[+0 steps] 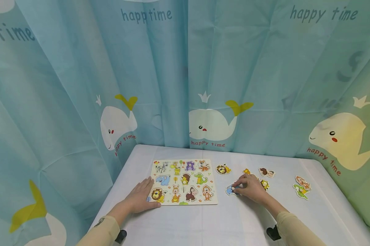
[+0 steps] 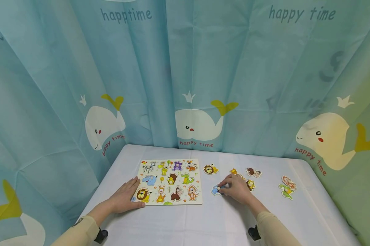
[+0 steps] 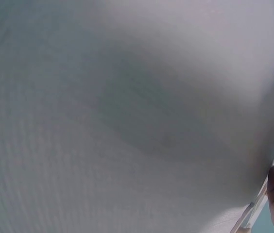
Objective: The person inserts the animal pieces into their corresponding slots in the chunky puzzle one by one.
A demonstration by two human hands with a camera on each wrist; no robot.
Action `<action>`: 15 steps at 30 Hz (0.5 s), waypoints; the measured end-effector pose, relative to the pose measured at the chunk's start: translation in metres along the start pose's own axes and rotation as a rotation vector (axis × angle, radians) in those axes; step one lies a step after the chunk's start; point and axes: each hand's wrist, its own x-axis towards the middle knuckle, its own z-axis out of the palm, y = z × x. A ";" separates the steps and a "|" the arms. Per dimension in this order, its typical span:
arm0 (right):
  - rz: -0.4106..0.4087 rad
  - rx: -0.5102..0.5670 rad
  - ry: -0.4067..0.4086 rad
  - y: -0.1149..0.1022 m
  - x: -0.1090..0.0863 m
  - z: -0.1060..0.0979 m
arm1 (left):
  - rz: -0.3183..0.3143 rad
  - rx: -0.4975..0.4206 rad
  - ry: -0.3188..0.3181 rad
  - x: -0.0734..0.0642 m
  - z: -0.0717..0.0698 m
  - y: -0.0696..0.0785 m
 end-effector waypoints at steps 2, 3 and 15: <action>0.004 -0.005 0.003 0.000 0.000 0.000 | -0.001 -0.002 -0.001 0.000 0.000 0.000; 0.000 -0.008 0.004 0.000 0.000 0.000 | -0.001 -0.003 -0.001 0.000 0.000 0.000; 0.019 -0.033 0.011 -0.001 0.001 0.001 | 0.000 -0.003 -0.003 0.000 0.000 -0.001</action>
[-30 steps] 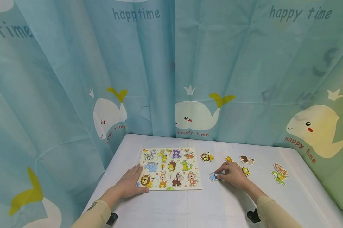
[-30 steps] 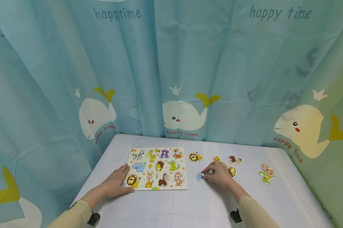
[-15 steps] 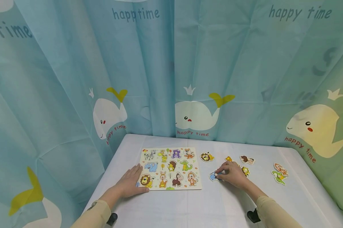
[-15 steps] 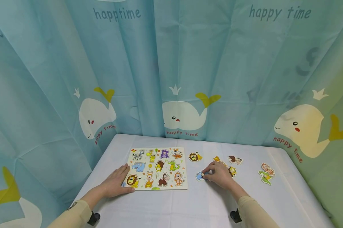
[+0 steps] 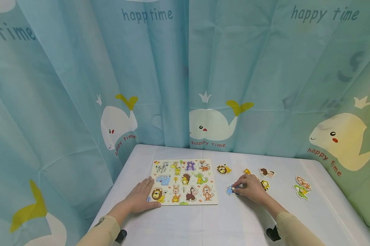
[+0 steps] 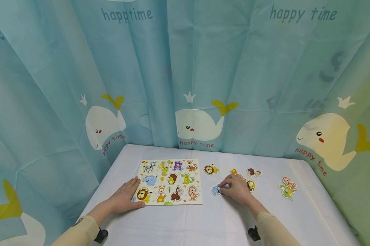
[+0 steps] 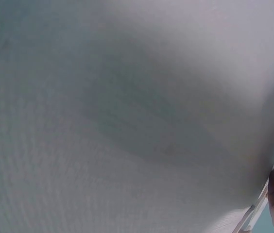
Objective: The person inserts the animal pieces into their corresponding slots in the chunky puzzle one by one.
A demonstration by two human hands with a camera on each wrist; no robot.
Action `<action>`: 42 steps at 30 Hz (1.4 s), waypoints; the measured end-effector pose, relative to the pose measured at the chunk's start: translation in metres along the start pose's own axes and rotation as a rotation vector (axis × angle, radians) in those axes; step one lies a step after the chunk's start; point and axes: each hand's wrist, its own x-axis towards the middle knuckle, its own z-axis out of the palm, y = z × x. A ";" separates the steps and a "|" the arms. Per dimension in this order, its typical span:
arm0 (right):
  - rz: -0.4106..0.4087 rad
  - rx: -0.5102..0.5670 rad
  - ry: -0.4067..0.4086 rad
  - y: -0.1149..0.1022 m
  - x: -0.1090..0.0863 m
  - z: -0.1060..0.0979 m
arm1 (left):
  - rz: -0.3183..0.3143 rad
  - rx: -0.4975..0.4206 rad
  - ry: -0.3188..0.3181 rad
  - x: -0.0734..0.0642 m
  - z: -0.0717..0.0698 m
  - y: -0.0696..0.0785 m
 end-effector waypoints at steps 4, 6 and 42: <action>0.006 -0.007 -0.001 0.000 0.000 0.001 | 0.000 -0.002 -0.002 0.000 -0.001 0.001; 0.008 -0.007 -0.002 0.000 0.000 0.001 | -0.001 -0.004 -0.002 -0.001 -0.001 0.001; -0.028 -0.003 0.019 0.002 0.001 0.001 | -0.005 -0.002 -0.002 0.000 0.000 0.000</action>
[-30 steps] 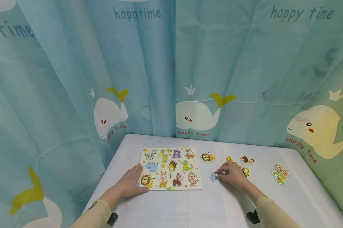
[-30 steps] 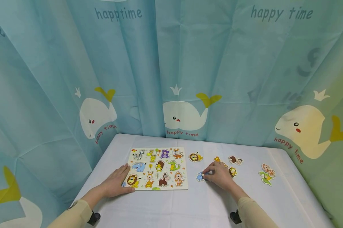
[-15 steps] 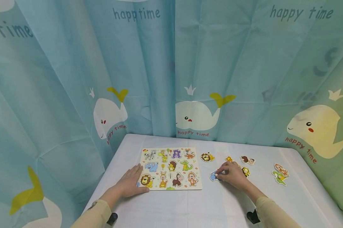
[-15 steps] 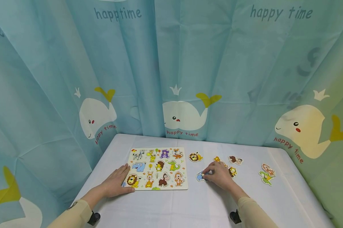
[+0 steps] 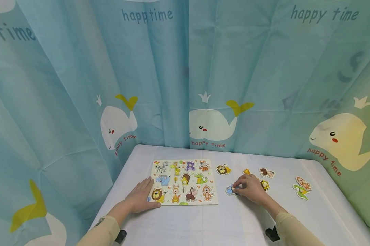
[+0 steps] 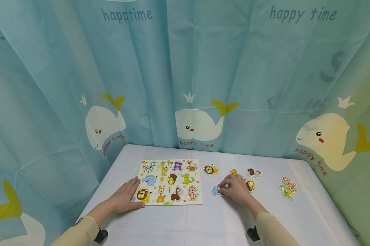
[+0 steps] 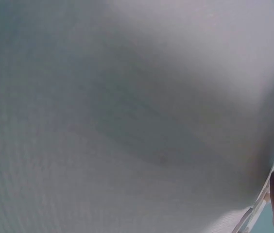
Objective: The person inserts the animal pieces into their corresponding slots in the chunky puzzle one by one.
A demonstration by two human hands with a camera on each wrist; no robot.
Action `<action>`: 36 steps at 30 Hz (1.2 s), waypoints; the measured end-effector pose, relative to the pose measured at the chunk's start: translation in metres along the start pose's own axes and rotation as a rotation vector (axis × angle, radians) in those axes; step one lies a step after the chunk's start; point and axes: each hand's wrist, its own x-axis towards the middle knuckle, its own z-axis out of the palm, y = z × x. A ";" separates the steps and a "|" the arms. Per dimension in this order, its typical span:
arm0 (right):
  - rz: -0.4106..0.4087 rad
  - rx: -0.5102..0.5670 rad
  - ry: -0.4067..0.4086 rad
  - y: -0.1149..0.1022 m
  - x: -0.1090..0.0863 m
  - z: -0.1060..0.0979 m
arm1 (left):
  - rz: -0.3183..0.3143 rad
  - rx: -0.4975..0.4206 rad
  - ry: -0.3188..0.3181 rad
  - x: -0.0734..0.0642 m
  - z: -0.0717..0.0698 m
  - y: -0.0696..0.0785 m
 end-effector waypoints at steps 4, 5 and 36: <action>-0.018 -0.013 0.027 -0.002 0.002 -0.001 | 0.001 0.002 0.000 0.000 0.001 -0.001; -0.018 -0.012 0.037 -0.004 0.003 -0.002 | 0.001 0.003 0.001 0.001 0.001 -0.001; -0.042 0.120 0.141 -0.110 0.047 0.025 | 0.009 -0.065 -0.008 -0.002 -0.003 -0.008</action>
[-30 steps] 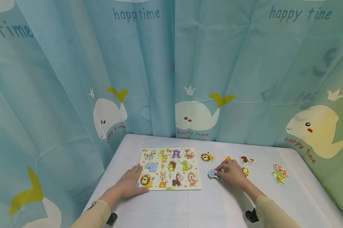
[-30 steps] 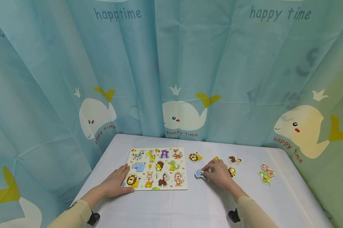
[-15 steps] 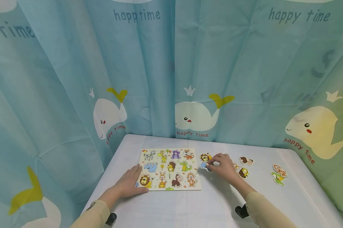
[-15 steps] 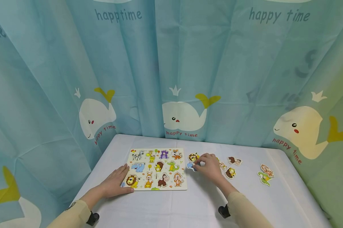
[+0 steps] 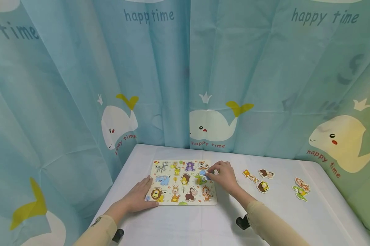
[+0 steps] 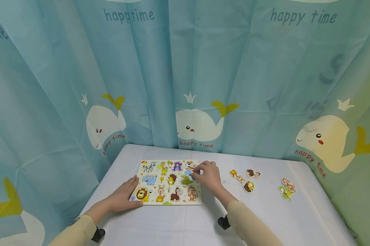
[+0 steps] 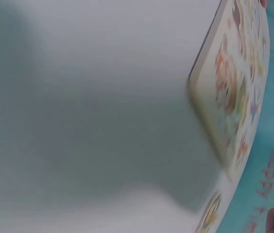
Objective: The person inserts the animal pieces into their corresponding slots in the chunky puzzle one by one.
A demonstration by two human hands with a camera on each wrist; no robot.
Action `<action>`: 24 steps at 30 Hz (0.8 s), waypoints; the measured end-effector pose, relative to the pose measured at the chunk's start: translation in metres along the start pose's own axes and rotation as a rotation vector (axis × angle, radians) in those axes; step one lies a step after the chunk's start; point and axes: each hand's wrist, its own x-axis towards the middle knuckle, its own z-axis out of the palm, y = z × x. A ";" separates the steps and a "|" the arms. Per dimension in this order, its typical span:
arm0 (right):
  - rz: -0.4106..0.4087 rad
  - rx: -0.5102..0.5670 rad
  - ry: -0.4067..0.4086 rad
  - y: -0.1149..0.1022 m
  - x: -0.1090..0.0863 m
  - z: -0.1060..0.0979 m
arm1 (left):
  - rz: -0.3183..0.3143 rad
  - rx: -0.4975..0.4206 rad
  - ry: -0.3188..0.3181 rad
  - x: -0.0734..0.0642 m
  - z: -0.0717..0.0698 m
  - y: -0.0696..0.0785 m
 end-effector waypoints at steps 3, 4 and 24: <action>-0.020 -0.008 -0.004 -0.011 0.003 0.011 | 0.000 0.006 0.002 -0.002 -0.002 -0.002; -0.026 -0.013 -0.006 -0.015 0.004 0.014 | 0.002 0.008 0.002 -0.002 -0.002 -0.003; -0.117 -0.067 -0.045 -0.079 0.016 0.075 | 0.042 -0.013 -0.021 -0.006 -0.007 -0.007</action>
